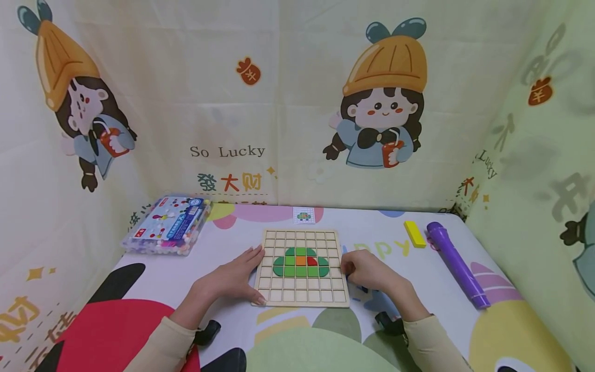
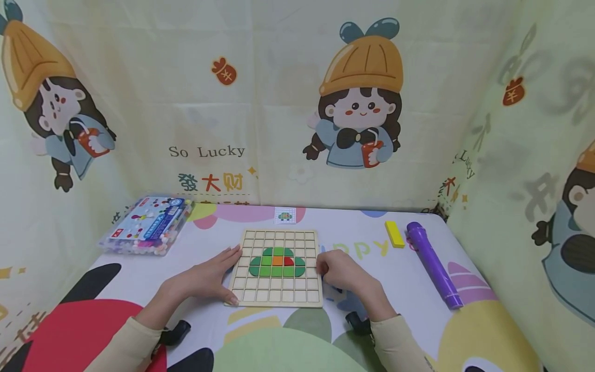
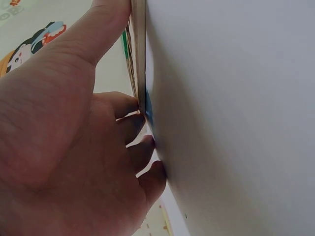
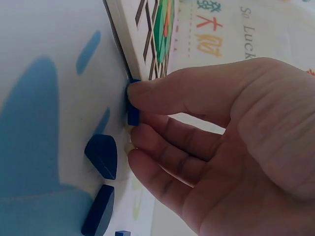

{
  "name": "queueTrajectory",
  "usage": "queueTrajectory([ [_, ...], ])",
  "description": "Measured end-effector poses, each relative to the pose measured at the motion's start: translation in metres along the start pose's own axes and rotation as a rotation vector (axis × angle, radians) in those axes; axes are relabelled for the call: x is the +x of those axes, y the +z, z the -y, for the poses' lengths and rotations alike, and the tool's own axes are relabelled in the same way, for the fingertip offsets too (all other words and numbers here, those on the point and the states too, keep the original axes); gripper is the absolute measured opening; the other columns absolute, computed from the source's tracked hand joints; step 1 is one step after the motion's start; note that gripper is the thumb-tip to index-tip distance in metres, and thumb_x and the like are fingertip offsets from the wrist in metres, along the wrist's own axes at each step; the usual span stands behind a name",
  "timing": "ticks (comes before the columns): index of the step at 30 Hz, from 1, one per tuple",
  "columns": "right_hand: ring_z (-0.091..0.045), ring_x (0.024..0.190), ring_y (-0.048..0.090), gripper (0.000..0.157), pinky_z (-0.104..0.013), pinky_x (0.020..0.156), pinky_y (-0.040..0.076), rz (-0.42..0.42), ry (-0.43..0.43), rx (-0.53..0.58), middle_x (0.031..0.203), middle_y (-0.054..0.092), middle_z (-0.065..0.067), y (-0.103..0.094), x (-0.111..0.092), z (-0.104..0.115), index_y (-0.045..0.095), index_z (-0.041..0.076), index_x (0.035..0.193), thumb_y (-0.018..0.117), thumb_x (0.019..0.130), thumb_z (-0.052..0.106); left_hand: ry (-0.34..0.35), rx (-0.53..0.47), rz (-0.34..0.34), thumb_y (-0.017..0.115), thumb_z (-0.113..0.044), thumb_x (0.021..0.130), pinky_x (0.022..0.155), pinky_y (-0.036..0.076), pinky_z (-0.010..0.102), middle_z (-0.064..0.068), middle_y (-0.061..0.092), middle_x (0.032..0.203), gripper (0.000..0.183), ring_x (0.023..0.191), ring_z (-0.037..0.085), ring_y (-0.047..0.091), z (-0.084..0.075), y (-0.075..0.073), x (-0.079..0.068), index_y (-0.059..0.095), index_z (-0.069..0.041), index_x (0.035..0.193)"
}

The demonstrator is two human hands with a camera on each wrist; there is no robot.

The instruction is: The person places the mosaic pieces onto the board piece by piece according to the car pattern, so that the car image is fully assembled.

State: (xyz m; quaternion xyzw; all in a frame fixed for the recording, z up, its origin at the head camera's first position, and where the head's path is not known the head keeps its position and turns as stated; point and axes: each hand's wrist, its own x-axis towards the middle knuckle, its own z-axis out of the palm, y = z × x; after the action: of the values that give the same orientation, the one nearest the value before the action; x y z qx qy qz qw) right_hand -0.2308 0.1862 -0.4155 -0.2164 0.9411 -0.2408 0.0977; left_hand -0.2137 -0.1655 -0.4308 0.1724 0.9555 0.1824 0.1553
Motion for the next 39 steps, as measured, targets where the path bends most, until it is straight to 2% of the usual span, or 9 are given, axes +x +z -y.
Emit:
queueTrajectory([
  [11,-0.013,0.066,0.05,0.019,-0.024,0.055,0.04,-0.002,0.023,-0.032,0.07,0.056,0.004,-0.002,0.0,-0.001,0.067,0.015,0.08,0.063,0.081,-0.004,-0.003,-0.002,-0.002,0.083,-0.065,0.061,0.119,0.03,0.057,0.003,0.017,0.168,0.124,0.156,0.029,0.013,0.001,0.001,0.001,0.025,-0.014,0.159],
  [16,-0.012,0.067,0.051,0.02,-0.024,0.058,0.041,-0.037,0.009,-0.041,0.07,0.056,0.005,-0.002,0.001,-0.001,0.067,0.016,0.079,0.061,0.082,-0.004,0.0,-0.005,0.001,0.084,-0.064,0.062,0.119,0.03,0.057,0.003,0.017,0.168,0.124,0.156,0.03,0.013,0.001,0.001,0.0,0.025,-0.013,0.159],
  [22,-0.011,0.072,0.052,0.02,-0.024,0.064,0.045,-0.09,-0.079,0.018,0.075,0.06,0.006,0.002,0.004,0.006,0.069,0.014,0.081,0.061,0.083,-0.004,0.0,-0.007,0.002,0.084,-0.064,0.063,0.119,0.029,0.056,0.003,0.016,0.168,0.124,0.156,0.03,0.013,0.001,0.001,0.0,0.024,-0.013,0.159],
  [25,-0.01,0.071,0.051,0.019,-0.023,0.065,0.046,-0.077,-0.151,0.058,0.078,0.063,0.004,0.006,0.007,0.013,0.07,0.012,0.083,0.062,0.084,-0.005,-0.003,-0.005,0.0,0.084,-0.064,0.063,0.119,0.029,0.057,0.003,0.016,0.168,0.124,0.156,0.03,0.013,0.001,0.001,0.001,0.024,-0.013,0.159],
  [29,-0.009,0.072,0.051,0.02,-0.022,0.066,0.046,-0.057,-0.196,0.076,0.079,0.065,0.004,0.015,0.009,0.023,0.07,0.013,0.083,0.06,0.085,-0.005,-0.003,-0.007,0.001,0.084,-0.063,0.063,0.119,0.029,0.058,0.003,0.016,0.168,0.123,0.156,0.03,0.013,0.0,0.001,0.0,0.024,-0.013,0.159],
  [39,-0.009,0.074,0.051,0.015,-0.021,0.066,0.047,-0.064,-0.234,0.09,0.081,0.063,0.006,0.03,0.013,0.043,0.071,0.01,0.084,0.064,0.086,-0.003,0.007,-0.001,0.001,0.084,-0.063,0.063,0.119,0.03,0.056,0.004,0.016,0.168,0.124,0.156,0.03,0.013,0.001,0.0,0.0,0.024,-0.012,0.159],
])
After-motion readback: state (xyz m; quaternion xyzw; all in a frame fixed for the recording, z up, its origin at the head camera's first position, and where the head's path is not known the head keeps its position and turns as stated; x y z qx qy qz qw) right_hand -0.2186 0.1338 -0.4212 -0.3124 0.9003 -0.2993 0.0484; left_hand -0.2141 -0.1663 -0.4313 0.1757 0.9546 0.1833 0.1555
